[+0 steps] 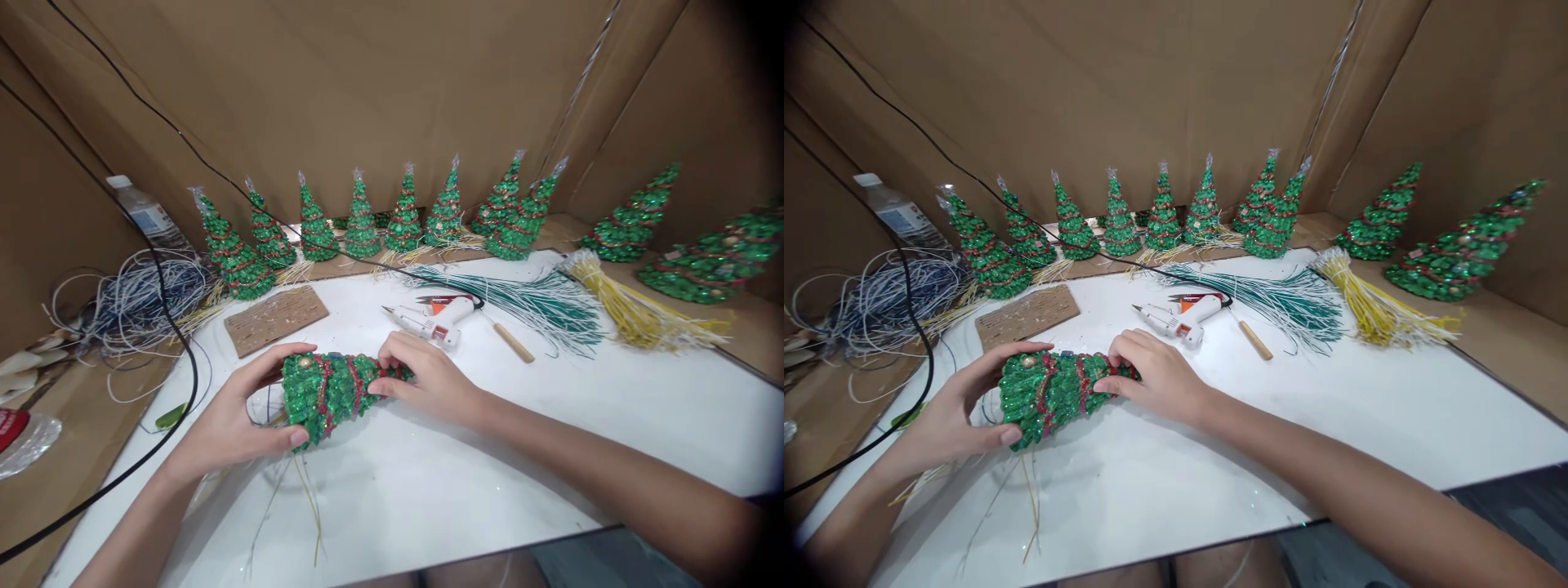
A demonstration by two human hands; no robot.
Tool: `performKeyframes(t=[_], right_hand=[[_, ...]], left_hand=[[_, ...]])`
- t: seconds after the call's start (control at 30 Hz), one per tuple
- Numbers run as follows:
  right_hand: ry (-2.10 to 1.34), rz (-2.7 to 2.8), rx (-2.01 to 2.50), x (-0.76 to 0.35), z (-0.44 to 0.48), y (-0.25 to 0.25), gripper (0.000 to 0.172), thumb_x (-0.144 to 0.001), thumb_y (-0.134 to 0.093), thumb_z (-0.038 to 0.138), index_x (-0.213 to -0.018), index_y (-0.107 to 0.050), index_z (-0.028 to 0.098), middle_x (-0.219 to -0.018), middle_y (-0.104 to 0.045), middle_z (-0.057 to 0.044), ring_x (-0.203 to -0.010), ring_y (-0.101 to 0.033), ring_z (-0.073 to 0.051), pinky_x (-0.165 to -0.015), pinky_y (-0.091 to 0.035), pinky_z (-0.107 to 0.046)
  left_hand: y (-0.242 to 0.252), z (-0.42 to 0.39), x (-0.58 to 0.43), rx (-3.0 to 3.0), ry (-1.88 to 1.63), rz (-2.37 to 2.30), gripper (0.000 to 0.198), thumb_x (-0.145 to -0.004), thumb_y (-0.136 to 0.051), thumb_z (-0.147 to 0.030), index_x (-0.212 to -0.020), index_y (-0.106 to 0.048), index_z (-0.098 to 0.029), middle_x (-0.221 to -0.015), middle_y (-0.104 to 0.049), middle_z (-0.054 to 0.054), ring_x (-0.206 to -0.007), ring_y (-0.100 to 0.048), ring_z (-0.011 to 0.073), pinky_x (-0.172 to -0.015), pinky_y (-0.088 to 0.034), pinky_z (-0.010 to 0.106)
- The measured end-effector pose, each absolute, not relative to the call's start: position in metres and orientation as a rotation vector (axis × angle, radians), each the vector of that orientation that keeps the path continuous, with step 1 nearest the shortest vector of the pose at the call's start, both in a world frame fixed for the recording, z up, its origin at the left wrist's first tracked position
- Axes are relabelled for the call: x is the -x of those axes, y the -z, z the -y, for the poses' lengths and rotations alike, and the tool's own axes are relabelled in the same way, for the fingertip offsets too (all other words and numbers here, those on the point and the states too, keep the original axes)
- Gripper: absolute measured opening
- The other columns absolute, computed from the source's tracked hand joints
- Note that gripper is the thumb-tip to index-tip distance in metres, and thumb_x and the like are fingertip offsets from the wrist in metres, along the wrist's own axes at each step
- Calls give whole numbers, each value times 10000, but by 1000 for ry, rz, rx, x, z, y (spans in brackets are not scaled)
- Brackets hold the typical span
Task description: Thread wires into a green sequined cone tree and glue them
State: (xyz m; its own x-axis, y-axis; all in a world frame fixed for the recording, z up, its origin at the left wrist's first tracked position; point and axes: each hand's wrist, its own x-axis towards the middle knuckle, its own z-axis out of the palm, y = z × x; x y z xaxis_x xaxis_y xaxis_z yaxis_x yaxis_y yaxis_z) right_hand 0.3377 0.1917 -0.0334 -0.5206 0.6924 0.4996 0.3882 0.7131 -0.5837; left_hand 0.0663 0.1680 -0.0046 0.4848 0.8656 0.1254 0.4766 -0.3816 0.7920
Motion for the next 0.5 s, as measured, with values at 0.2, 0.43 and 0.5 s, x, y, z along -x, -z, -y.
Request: performKeyframes(t=[0.2,0.43,0.5], right_hand=[[-539,2171,768,-340,-194,32,254,-860,-670,308,-813,-480,146,-802,-506,14,-753,-463,-109,-672,-331,-214],[-651,2139,770,-341,-193,31,230,-803,-719,217,-814,-501,147,-795,-515,22,-731,-464,-96,-652,-341,-201],[-685,2127,800,-340,-192,30,230,-788,-732,203,-802,-509,144,-793,-520,23,-717,-459,-92,-648,-340,-198]], left_hand=[[6,-168,-64,-2007,-710,-1109,703,-682,-743,-362,-1300,-413,-301,-1350,-475,55,-1193,-500,262,-1009,-411,324],[7,-168,-63,-1981,-720,-1101,716,-669,-750,-370,-1300,-419,-304,-1353,-482,57,-1214,-489,273,-1016,-410,330],[6,-168,-64,-1977,-716,-1102,710,-666,-753,-371,-1292,-424,-318,-1345,-491,42,-1204,-499,260,-1013,-412,313]])
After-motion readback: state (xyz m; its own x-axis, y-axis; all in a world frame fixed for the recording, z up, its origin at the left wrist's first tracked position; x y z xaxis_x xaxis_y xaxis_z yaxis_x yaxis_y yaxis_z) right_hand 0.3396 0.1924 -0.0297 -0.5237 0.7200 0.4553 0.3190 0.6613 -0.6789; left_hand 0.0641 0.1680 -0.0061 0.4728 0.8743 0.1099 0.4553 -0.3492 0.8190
